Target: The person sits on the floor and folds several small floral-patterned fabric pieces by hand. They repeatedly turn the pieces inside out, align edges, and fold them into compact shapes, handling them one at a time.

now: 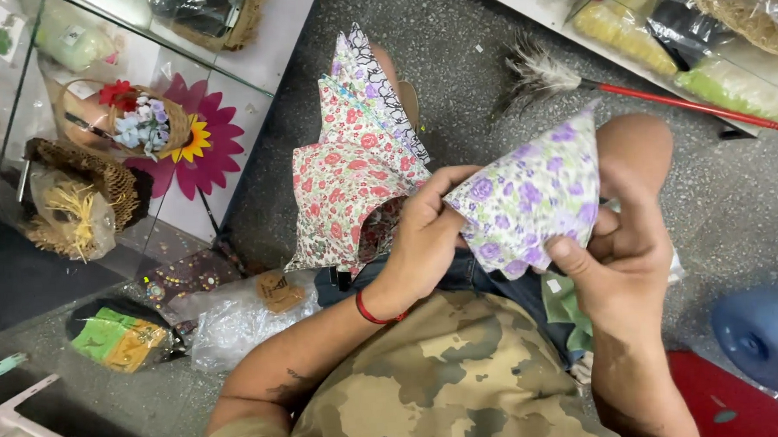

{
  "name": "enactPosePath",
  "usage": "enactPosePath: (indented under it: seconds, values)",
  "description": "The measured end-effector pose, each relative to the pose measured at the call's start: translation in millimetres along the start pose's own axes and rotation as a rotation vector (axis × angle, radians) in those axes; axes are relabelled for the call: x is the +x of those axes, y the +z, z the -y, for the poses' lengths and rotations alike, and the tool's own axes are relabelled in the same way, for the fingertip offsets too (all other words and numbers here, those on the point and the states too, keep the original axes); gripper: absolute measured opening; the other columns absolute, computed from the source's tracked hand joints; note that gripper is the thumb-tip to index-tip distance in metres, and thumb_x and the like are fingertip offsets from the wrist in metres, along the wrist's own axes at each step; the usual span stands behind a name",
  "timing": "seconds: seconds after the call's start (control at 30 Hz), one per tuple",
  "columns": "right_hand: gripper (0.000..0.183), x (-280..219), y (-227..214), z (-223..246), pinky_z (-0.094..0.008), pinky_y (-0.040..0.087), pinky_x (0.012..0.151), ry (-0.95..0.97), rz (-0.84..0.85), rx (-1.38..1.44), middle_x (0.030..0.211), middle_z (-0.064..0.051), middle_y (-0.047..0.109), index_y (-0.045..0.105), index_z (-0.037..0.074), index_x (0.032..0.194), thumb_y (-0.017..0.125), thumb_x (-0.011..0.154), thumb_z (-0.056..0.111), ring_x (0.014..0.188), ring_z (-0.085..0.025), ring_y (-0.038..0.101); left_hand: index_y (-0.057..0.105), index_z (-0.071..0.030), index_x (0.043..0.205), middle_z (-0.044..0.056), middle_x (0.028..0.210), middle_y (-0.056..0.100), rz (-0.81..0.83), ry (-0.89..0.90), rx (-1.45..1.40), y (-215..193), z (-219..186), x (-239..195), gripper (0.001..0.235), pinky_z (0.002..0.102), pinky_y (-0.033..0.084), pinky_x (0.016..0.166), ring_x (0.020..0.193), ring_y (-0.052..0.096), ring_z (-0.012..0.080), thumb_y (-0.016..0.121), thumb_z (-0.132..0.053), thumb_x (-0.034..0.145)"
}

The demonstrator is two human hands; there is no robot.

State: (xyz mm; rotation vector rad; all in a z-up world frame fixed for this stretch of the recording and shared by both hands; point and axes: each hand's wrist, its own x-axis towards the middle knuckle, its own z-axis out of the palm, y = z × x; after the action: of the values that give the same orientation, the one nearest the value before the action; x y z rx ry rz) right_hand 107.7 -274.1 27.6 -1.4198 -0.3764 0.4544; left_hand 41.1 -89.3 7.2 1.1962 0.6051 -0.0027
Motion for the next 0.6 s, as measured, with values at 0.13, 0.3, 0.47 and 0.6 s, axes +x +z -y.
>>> enactPosePath:
  seconds: [0.13, 0.3, 0.47, 0.6]
  values:
    - [0.081, 3.9, -8.4, -7.4, -0.014, 0.050, 0.072, -0.039, -0.129, -0.067, 0.163, -0.006, 0.046, 0.030, 0.005, 0.164, 0.070, 0.094, 0.003, 0.095, -0.006, 0.060, 0.061, -0.008, 0.129, 0.009, 0.103, 0.066, -0.059, -0.187, -0.153, 1.2, 0.2, 2.8, 0.044, 0.030, 0.056, 0.052, 0.074, 0.063, 0.0151, 0.043, 0.007, 0.091]
    - [0.041, 0.8, 10.6, 2.2, -0.016, 0.030, 0.048, 0.037, 0.096, -0.140, 0.068, 0.006, 0.051, 0.056, 0.004, 0.136, 0.069, 0.097, 0.007, 0.052, -0.001, 0.037, 0.053, -0.006, 0.137, 0.015, 0.119, 0.065, -0.141, -0.048, -0.375, -1.0, 10.1, 10.9, 0.059, 0.033, 0.064, 0.057, 0.084, 0.069, 0.0200, 0.064, 0.014, 0.083]
    - [0.041, -2.7, 7.5, -26.4, -0.020, 0.051, 0.051, 0.100, -0.136, -0.057, 0.072, -0.010, 0.063, 0.063, -0.008, 0.122, 0.077, 0.084, -0.008, 0.055, -0.009, 0.063, 0.024, -0.004, 0.157, 0.038, 0.151, 0.036, -0.006, 0.255, 0.005, 8.7, -19.5, -9.0, 0.084, 0.057, 0.053, 0.101, 0.130, 0.050, 0.0526, 0.061, 0.018, 0.086]
    - [0.021, 1.1, -12.7, -46.0, -0.019, 0.057, 0.058, 0.093, -0.316, 0.254, 0.086, -0.010, 0.069, 0.063, -0.004, 0.100, 0.079, 0.087, -0.002, 0.065, -0.014, 0.070, 0.018, -0.005, 0.154, 0.035, 0.152, 0.035, 0.166, 0.488, 0.029, 11.6, 3.8, -16.1, 0.086, 0.050, 0.064, 0.083, 0.120, 0.059, 0.0537, 0.064, 0.015, 0.084]
